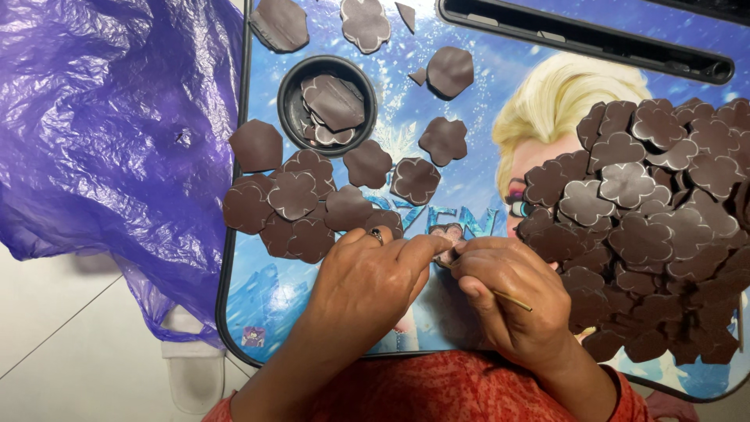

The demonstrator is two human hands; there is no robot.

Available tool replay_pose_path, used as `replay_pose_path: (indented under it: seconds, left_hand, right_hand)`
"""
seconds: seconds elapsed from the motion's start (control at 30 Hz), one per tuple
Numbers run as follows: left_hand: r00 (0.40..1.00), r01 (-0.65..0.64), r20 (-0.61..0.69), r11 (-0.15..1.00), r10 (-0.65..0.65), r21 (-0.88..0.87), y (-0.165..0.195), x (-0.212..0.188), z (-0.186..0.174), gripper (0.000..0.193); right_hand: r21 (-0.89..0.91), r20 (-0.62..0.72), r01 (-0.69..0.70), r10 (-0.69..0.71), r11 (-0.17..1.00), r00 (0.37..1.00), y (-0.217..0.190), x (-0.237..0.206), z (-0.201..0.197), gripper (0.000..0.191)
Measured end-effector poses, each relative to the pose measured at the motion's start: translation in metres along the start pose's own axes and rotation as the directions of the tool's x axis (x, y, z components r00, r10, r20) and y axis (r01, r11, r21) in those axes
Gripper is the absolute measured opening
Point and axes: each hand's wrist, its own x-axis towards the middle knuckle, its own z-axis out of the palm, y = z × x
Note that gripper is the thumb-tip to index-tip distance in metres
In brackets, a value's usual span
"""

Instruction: The person uses a small pointed tool to trace or refine the edges of flower-shaped paper cutouts on a Frozen-themed tray. They handle the cutouts one at a time, occasionally moving them between a small container and the tray surface.

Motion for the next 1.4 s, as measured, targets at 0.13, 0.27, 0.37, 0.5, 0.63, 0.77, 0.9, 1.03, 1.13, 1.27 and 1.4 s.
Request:
replay_pose_path:
  seconds: [0.13, 0.27, 0.37, 0.5, 0.63, 0.77, 0.9, 1.03, 1.13, 1.27, 1.4]
  left_hand:
    - [1.0, -0.005, -0.019, 1.0, 0.005, -0.004, 0.0, 0.0, 0.001, 0.026]
    - [1.0, -0.009, -0.015, 1.0, 0.009, 0.008, -0.002, -0.001, 0.001, 0.025]
    - [1.0, -0.017, -0.016, 1.0, 0.017, -0.008, -0.003, -0.003, 0.001, 0.024]
    - [1.0, -0.021, -0.006, 1.0, 0.021, -0.001, -0.003, -0.004, 0.002, 0.024]
    - [1.0, -0.024, 0.01, 1.0, 0.024, 0.003, -0.003, -0.005, 0.002, 0.024]
    - [1.0, -0.026, 0.016, 1.0, 0.026, 0.012, -0.003, -0.005, 0.001, 0.023]
    - [1.0, -0.021, 0.012, 1.0, 0.021, 0.008, -0.002, -0.006, 0.001, 0.022]
    - [1.0, -0.018, 0.014, 1.0, 0.018, 0.016, -0.002, -0.006, 0.001, 0.021]
    - [1.0, -0.028, 0.0, 0.999, 0.028, 0.015, -0.002, -0.006, 0.002, 0.021]
    - [1.0, -0.027, 0.01, 0.999, 0.027, 0.034, -0.002, -0.007, 0.002, 0.021]
    - [0.999, -0.043, -0.002, 0.998, 0.043, 0.044, -0.004, -0.009, 0.003, 0.02]
  right_hand:
    - [0.005, 0.012, 0.009, -0.009, 1.0, 1.0, 0.0, 0.0, 0.001, 0.01]
    - [-0.03, -0.004, -0.009, 0.008, 0.999, 1.0, 0.0, 0.0, 0.0, 0.008]
    - [-0.042, -0.001, 0.002, -0.002, 0.999, 1.0, 0.0, -0.001, -0.001, 0.007]
    - [-0.043, 0.021, 0.003, -0.002, 0.999, 1.0, 0.001, -0.002, -0.002, 0.008]
    - [-0.033, 0.0, -0.032, 0.032, 0.999, 0.999, 0.002, -0.004, -0.003, 0.009]
    - [-0.026, -0.035, -0.053, 0.052, 0.998, 0.998, 0.003, -0.005, -0.003, 0.011]
    - [-0.047, -0.051, -0.048, 0.046, 0.998, 0.998, 0.003, -0.005, -0.003, 0.011]
    - [-0.07, -0.084, -0.027, 0.021, 0.997, 0.996, 0.003, -0.005, -0.002, 0.01]
    - [-0.065, -0.08, -0.036, 0.031, 0.997, 0.996, 0.003, -0.004, -0.003, 0.01]
    - [-0.094, -0.102, -0.05, 0.04, 0.994, 0.994, 0.006, -0.006, -0.003, 0.01]
    - [-0.047, -0.192, -0.039, 0.029, 0.998, 0.981, 0.007, -0.012, -0.005, 0.012]
